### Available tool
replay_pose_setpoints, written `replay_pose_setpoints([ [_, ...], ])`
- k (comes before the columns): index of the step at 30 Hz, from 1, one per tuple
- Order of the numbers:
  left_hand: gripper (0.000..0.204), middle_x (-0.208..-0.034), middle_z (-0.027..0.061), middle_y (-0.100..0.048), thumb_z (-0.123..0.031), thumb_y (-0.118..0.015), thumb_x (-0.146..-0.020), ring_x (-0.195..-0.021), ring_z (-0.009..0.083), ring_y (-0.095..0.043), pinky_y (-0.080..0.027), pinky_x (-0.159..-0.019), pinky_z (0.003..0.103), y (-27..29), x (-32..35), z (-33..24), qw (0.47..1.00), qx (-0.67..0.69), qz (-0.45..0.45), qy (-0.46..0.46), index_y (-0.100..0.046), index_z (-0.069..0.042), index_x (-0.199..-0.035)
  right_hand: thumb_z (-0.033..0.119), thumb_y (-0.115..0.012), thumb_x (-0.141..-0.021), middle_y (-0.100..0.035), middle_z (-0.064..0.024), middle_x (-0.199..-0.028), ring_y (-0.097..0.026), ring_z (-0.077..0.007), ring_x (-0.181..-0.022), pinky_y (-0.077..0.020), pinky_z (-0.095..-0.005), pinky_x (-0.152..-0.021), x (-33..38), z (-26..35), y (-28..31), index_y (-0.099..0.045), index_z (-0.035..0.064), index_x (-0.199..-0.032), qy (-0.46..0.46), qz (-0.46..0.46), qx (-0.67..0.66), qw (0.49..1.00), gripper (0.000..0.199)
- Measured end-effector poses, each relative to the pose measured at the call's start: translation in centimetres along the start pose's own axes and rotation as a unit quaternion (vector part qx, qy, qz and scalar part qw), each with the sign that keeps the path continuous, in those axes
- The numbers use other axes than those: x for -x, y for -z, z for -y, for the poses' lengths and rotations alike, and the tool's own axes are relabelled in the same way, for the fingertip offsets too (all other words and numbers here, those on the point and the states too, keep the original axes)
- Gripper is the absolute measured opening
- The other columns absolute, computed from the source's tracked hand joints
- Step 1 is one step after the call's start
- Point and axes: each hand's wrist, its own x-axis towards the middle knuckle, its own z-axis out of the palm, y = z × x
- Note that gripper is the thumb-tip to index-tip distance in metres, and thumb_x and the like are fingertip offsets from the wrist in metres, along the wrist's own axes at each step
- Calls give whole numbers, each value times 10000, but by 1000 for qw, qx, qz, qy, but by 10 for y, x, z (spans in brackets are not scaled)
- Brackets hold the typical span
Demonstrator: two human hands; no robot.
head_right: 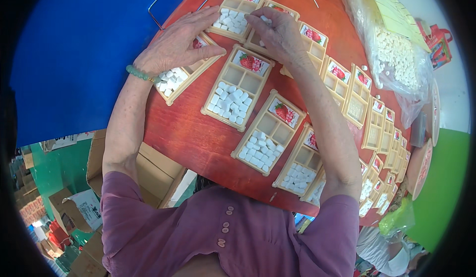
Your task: Packaging small white rectangular blocks into plastic sorting trays.
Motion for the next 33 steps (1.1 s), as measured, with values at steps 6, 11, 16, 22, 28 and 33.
replay_pose_setpoints([
  [6,964,-1550,178,-322,-708,-585,-819,-1461,324,-255,-245,-1187,470,-2,0,-3,1000,8,-19,-4,-354,-59,-1492,253,-636,-944,-655,-23,-822,-610,-106,-783,-488,-260,-707,8,3,-1,-677,29,-1063,55,-10,48,997,256],
  [11,955,-1558,177,-305,-702,-584,-824,-1467,321,-239,-236,-1189,474,-1,0,-4,1000,3,-8,-1,-340,-74,-1501,204,-657,-914,-646,-63,-932,-626,-139,-851,-492,-295,-756,11,2,0,-673,36,-1079,111,-25,98,989,236],
  [16,954,-1562,174,-298,-699,-583,-826,-1470,320,-231,-227,-1193,471,-1,0,-4,1000,11,-8,10,-332,-77,-1505,178,-665,-902,-634,-94,-971,-635,-200,-922,-492,-338,-817,15,9,8,-667,23,-1076,121,-9,150,981,233],
  [22,979,-1561,173,-299,-725,-559,-822,-1470,318,-231,-202,-1204,455,-4,0,2,1000,-6,-11,-20,-321,-69,-1508,136,-634,-907,-652,-132,-1067,-615,-296,-1005,-486,-384,-875,14,21,5,-660,6,-1086,209,-5,230,950,223],
  [28,1038,-1550,197,-307,-767,-545,-798,-1465,315,-245,-216,-1199,465,-4,-3,1,1000,3,-11,-8,-296,-57,-1513,145,-642,-896,-661,-148,-1086,-595,-328,-1055,-482,-426,-902,6,18,-24,-667,16,-1066,338,-45,323,883,215],
  [33,1028,-1553,197,-298,-760,-556,-796,-1465,347,-230,-223,-1197,464,-3,-2,2,999,34,-7,19,-281,-85,-1522,203,-695,-856,-683,-133,-1011,-606,-321,-1017,-479,-435,-886,-11,28,-32,-692,32,-1015,220,-88,315,919,234],
])
